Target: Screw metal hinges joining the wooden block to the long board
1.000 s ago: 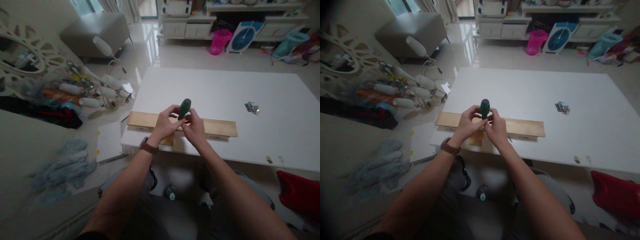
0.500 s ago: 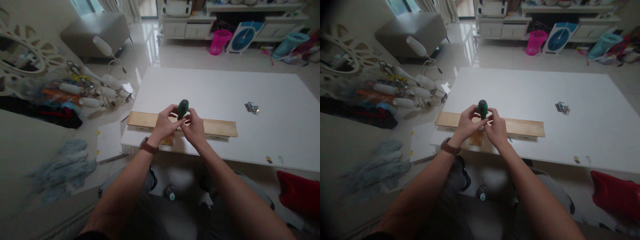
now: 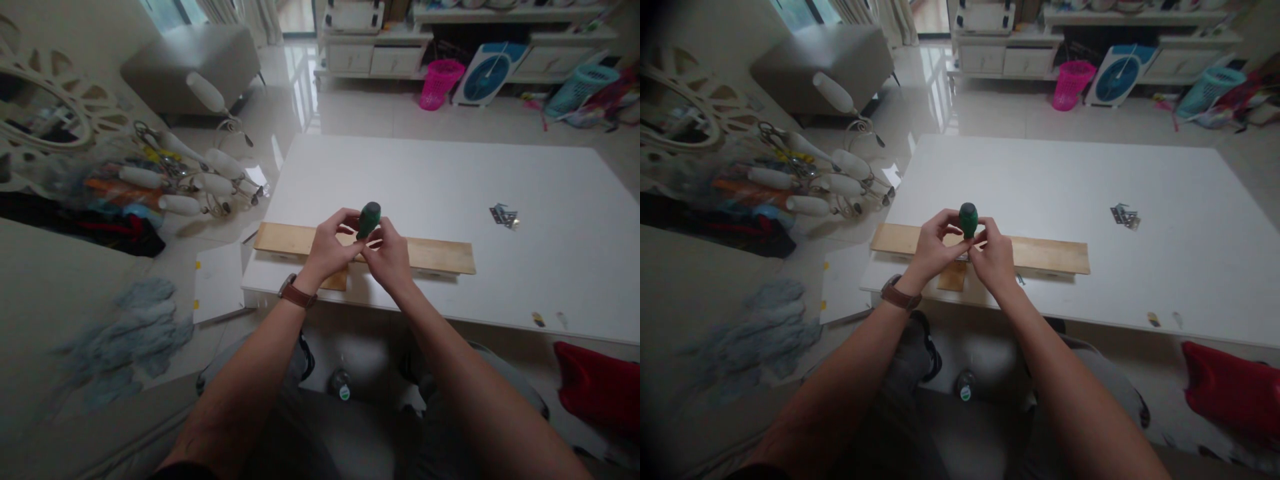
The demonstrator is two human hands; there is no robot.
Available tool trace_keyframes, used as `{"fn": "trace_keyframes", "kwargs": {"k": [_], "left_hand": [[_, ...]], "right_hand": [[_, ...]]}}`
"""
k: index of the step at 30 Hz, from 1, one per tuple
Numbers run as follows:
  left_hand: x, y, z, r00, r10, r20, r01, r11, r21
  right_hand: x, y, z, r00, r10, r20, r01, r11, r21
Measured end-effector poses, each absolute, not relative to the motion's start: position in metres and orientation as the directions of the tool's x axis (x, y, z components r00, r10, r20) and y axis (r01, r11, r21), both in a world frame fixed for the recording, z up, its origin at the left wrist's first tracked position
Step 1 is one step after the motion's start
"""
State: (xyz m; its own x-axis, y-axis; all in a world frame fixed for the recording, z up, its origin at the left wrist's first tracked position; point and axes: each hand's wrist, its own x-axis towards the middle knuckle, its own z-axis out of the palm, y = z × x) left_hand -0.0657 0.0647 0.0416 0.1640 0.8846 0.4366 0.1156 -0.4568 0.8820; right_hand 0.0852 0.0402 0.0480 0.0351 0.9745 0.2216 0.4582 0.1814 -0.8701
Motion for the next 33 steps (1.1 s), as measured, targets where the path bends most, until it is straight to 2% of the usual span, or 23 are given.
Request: {"fn": "trace_keyframes", "kwargs": {"k": [6,14,22,33], "left_hand": [[-0.0656,0.0655,0.0391,0.172,0.895,0.410,0.106,-0.431,0.896],[-0.0661,0.0655,0.0390,0.157,0.894,0.420,0.115,-0.439,0.891],[-0.0655,0.0666,0.0399,0.177,0.891,0.418,0.077,-0.436,0.897],[-0.0657,0.0665,0.0396,0.177,0.889,0.423,0.065,-0.439,0.896]], "right_hand": [[0.0851,0.0396,0.0490,0.001,0.973,0.232,0.434,0.209,-0.876],[0.0850,0.0407,0.0489,0.047,0.978,0.205,0.435,0.165,-0.885],[0.0834,0.0383,0.0505,-0.007,0.968,0.251,0.449,0.228,-0.864],[0.0832,0.0395,0.0490,0.042,0.972,0.232,0.449,0.188,-0.873]]}}
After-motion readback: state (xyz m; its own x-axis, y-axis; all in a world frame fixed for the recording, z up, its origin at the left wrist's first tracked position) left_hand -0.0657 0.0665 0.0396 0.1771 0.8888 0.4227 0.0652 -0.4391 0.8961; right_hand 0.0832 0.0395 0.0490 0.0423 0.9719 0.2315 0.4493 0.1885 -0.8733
